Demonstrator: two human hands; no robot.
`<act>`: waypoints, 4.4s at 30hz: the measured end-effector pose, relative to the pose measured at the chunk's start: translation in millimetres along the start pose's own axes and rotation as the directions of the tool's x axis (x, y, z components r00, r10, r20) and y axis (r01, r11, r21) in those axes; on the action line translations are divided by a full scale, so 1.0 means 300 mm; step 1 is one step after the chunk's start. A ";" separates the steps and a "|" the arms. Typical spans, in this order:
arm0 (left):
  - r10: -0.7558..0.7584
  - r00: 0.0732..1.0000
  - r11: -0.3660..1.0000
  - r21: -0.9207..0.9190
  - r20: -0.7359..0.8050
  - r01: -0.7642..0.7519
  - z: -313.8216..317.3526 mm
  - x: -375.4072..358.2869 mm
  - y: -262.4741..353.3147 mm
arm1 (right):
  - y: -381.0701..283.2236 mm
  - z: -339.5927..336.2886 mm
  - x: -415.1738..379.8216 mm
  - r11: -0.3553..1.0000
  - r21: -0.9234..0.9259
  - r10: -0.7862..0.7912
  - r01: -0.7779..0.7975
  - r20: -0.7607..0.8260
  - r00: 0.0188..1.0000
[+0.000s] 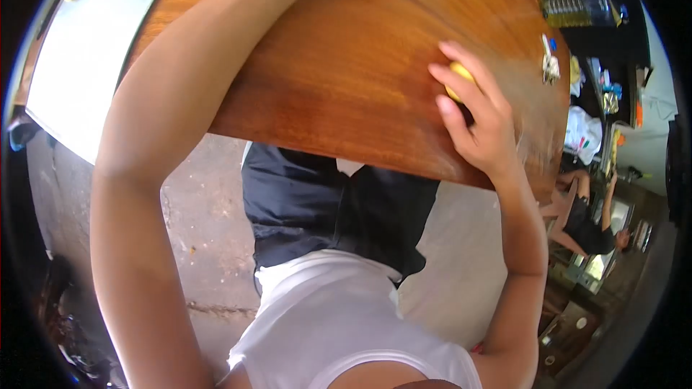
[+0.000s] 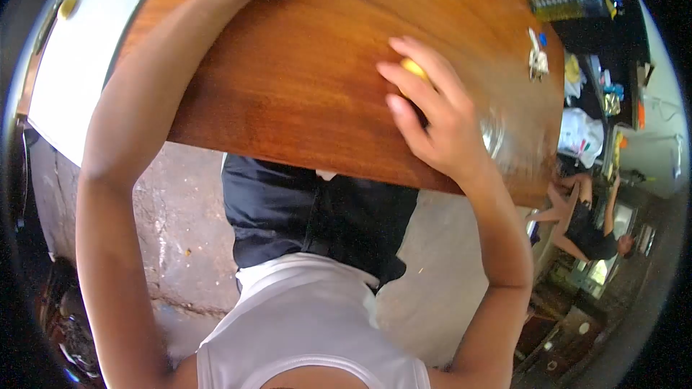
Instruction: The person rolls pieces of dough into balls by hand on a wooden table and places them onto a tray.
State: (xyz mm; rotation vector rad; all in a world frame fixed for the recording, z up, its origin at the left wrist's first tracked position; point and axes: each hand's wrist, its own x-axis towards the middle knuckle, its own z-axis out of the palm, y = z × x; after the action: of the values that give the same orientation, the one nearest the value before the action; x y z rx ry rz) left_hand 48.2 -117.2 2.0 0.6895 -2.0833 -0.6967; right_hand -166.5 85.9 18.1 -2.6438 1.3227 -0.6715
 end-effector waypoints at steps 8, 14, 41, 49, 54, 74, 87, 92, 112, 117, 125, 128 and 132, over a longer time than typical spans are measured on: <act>-0.109 0.988 0.984 0.151 0.112 0.092 -0.007 -0.006 0.018 | 0.239 0.013 0.156 0.990 -0.132 0.015 -0.057 -0.300 0.954; -0.257 0.964 0.966 0.003 0.068 0.258 -0.042 -0.030 0.030 | 0.209 -0.045 0.242 0.885 0.465 -0.035 0.035 -0.008 0.999; -0.052 0.967 0.896 0.439 0.250 -0.065 0.068 -0.487 0.486 | 0.540 -0.069 0.124 0.889 0.360 0.387 -0.281 -0.266 0.883; -0.013 0.963 0.929 0.359 0.269 -0.088 0.283 -0.114 0.371 | 0.571 -0.033 0.135 0.888 0.390 0.380 -0.245 -0.320 0.868; -0.048 0.914 0.928 0.356 0.403 -0.108 0.194 -0.317 0.487 | 0.560 -0.054 0.131 0.896 0.352 0.381 -0.272 -0.294 0.876; -0.285 0.923 0.930 0.310 0.260 0.199 0.042 -0.223 0.325 | 0.533 -0.054 0.129 0.896 0.348 0.377 -0.276 -0.267 0.887; -0.199 0.919 0.936 0.345 0.341 0.075 -0.016 -0.368 0.389 | 0.540 -0.053 0.133 0.879 0.364 0.409 -0.309 -0.238 0.881; -0.008 0.967 0.925 0.369 0.256 -0.090 0.218 -0.090 0.267 | 0.541 -0.035 0.133 0.894 0.343 0.396 -0.287 -0.310 0.864; 0.136 0.988 0.907 0.391 0.076 -0.154 0.352 0.031 0.263 | 0.508 -0.067 0.116 0.893 0.299 0.415 -0.337 -0.257 0.873; 0.014 0.979 0.886 0.451 0.202 -0.105 0.171 -0.300 0.435 | 0.541 -0.036 0.117 0.908 0.346 0.339 -0.236 -0.276 0.899; -0.065 0.989 0.914 0.406 0.132 0.006 0.118 -0.094 0.208 | 0.514 -0.016 0.151 0.908 0.235 0.414 -0.348 -0.362 0.835; 0.111 0.965 0.922 0.338 0.236 -0.189 0.246 0.005 0.249 | 0.505 -0.021 0.132 0.909 0.236 0.413 -0.345 -0.386 0.825; 0.042 0.953 0.936 0.322 0.299 -0.142 0.216 -0.148 0.389 | 0.506 -0.013 0.126 0.913 0.274 0.391 -0.303 -0.370 0.843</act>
State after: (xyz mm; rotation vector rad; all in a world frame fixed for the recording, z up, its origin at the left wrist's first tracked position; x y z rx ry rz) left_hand -8.7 9.5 24.9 0.7027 -2.5250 -0.4013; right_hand -260.0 -36.5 -9.6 -2.0786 1.6752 -1.2847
